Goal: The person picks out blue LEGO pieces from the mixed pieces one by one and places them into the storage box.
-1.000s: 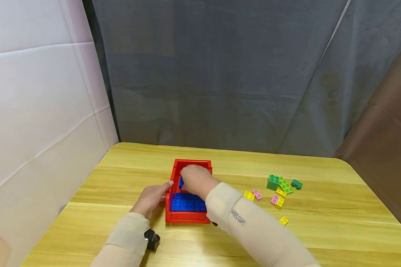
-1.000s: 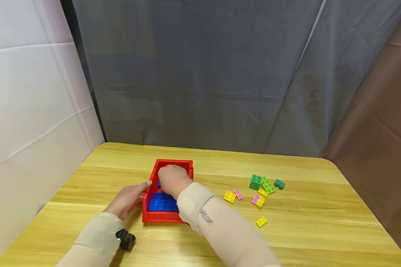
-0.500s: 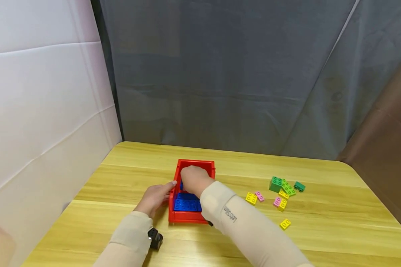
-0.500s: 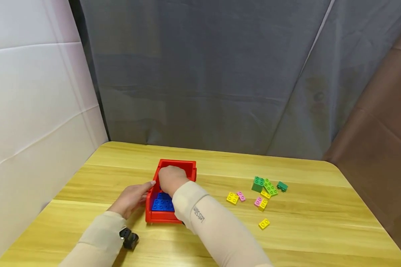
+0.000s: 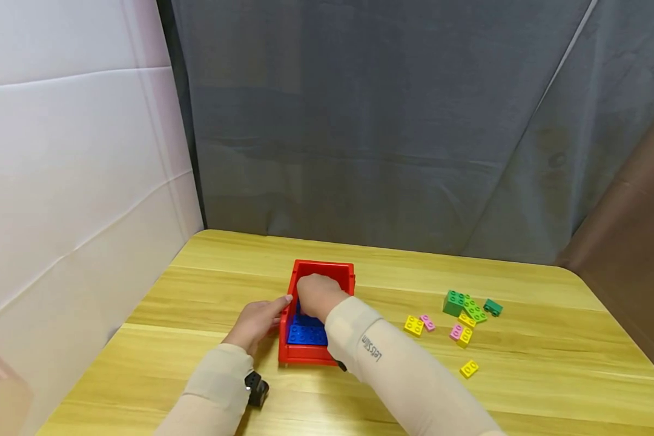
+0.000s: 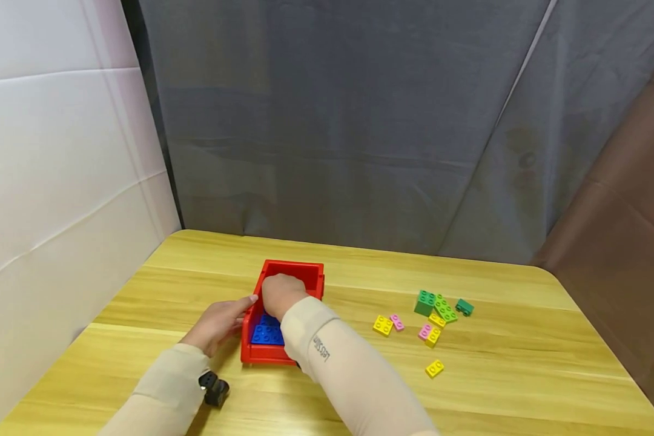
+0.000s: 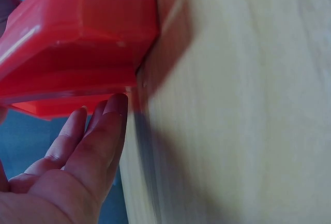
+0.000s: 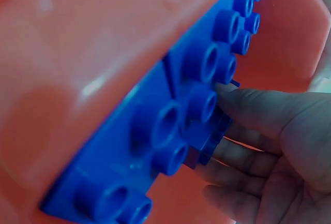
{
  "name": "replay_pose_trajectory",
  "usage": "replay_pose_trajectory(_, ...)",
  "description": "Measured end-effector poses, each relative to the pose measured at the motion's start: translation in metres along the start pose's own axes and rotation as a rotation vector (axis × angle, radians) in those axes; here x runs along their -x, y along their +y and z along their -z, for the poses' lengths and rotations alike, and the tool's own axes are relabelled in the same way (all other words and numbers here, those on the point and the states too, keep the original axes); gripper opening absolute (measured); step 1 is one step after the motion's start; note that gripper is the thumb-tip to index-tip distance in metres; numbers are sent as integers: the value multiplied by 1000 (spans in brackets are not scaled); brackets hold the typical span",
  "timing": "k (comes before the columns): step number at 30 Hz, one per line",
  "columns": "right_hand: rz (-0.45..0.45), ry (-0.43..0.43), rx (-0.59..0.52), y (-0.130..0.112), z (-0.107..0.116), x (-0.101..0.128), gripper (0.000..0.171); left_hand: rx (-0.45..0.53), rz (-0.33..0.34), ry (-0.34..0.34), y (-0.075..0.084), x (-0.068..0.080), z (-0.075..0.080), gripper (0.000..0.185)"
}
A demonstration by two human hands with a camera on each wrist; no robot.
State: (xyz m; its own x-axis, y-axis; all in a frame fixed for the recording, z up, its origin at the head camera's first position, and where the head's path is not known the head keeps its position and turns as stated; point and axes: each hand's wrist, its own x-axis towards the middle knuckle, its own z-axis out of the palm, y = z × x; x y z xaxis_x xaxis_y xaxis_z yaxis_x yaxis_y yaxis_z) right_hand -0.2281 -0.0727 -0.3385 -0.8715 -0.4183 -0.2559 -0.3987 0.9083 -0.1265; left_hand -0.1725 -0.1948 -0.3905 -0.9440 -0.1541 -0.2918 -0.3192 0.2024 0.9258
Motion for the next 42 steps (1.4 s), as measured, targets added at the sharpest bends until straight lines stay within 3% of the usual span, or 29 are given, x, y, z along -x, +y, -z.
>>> replay_pose_trajectory(23,-19,-60,-101,1,-4,-3,21,2,15,11,-1,-2,0,61)
replay_pose_trajectory(42,-17,-108,-70,1,-7,-3,27,-10,14,8,-1,-2,0,61)
